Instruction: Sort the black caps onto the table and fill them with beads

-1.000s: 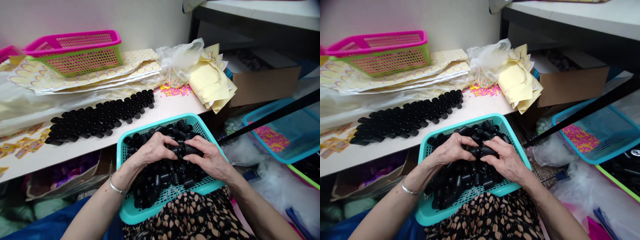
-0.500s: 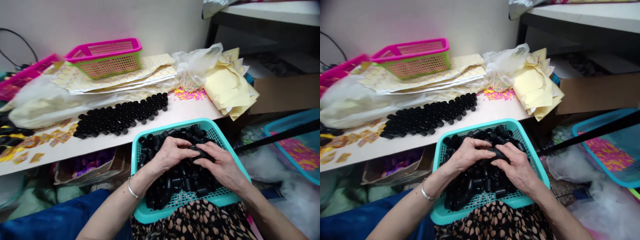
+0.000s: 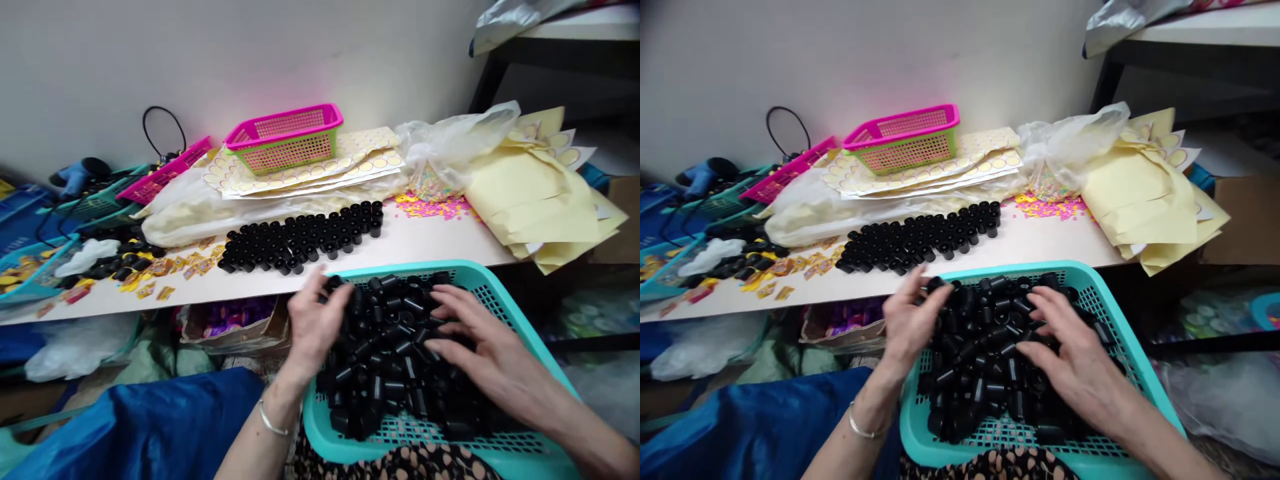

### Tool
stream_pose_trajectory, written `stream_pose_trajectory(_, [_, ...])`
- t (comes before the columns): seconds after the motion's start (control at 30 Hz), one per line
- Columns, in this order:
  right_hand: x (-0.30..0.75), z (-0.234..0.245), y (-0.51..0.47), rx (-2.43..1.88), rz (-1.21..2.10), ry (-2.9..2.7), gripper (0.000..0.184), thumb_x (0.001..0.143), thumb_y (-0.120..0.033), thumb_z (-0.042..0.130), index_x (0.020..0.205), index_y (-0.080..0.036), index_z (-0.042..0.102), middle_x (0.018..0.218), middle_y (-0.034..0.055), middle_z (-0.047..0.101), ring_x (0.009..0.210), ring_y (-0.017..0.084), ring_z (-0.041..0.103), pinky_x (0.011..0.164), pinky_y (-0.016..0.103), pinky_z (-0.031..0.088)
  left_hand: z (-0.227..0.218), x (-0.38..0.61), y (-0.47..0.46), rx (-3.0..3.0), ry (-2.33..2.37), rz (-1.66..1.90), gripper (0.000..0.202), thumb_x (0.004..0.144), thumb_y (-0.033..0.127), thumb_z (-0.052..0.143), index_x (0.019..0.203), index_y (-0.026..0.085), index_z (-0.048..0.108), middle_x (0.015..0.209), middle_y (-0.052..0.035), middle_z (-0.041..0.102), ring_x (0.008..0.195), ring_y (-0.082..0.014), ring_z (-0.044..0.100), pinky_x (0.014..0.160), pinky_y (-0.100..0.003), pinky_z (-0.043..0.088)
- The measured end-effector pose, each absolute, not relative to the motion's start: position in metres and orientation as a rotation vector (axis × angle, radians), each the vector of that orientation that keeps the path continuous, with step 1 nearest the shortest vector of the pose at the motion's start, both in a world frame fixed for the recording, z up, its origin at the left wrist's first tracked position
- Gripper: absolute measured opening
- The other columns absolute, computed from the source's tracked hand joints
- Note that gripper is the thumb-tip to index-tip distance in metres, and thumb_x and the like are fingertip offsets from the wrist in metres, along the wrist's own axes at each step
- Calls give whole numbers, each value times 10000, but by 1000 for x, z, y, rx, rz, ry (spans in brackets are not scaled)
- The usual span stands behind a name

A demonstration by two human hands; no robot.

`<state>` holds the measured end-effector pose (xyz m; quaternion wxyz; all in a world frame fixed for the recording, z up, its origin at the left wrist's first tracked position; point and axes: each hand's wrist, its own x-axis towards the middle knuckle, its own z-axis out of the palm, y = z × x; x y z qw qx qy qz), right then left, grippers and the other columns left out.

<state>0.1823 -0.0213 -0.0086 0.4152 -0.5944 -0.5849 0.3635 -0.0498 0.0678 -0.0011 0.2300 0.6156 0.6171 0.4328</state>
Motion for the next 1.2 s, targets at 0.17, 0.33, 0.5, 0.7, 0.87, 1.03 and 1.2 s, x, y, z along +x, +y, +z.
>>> stream_pose_trajectory(0.17, [223, -19, 2, -1657, 624, -1620, 227, 823, -334, 583, 1001, -192, 584, 937, 55, 566, 733, 169, 552, 623, 311, 480, -39, -163, 131, 1367, 2502, 1228, 583, 595, 400, 719, 1108, 138, 627, 817, -43, 645, 770, -228, 598, 784, -356, 458])
stream_pose_trajectory(0.33, [219, -23, 23, -1707, 488, -2028, 176, 843, -185, 472, 973, -184, 590, 981, 80, 593, 903, 220, 555, 778, 349, 460, -67, -202, 168, 1467, 2582, 1154, 556, 595, 441, 704, 1078, 176, 628, 785, -17, 610, 760, -224, 573, 762, -341, 437])
stream_pose_trajectory(0.5, [192, -12, 43, -1886, 257, -2364, 187, 802, -137, 472, 953, -142, 583, 989, 123, 597, 928, 266, 523, 782, 380, 429, -54, -181, 158, 1540, 2397, 1382, 472, 575, 495, 744, 887, 158, 634, 745, 1, 563, 642, -152, 476, 678, -303, 399])
stream_pose_trajectory(0.7, [196, -16, 45, -1727, 404, -2292, 230, 848, -246, 505, 1034, -145, 596, 1006, 109, 628, 942, 247, 551, 814, 377, 448, -7, -100, 106, 874, 1753, 1637, 327, 757, 436, 602, 643, 131, 572, 680, -24, 589, 583, -112, 484, 569, -252, 432])
stream_pose_trajectory(0.87, [199, -19, 33, -1505, 658, -1988, 344, 845, -261, 533, 1172, -164, 574, 1133, 102, 635, 1035, 233, 581, 915, 395, 454, 23, -27, 82, 480, 979, 824, 427, 811, 403, 573, 516, 96, 544, 763, -127, 644, 532, -78, 489, 433, -173, 356])
stream_pose_trajectory(1.03, [192, -4, 14, -1361, 1003, -1530, 291, 806, -263, 607, 1087, -192, 580, 1022, 56, 660, 924, 197, 624, 829, 366, 521, 23, 12, 78, 425, 940, 697, 347, 839, 290, 555, 570, 76, 601, 710, -108, 633, 534, -79, 510, 460, -175, 402])
stream_pose_trajectory(1.2, [183, 5, -4, -1068, 1111, -1174, 387, 798, -255, 651, 1172, -235, 550, 1164, 47, 621, 1062, 182, 605, 935, 338, 501, 18, 32, 69, 591, 969, 777, 276, 732, 335, 698, 641, 79, 650, 634, -43, 607, 555, -86, 513, 507, -190, 418])
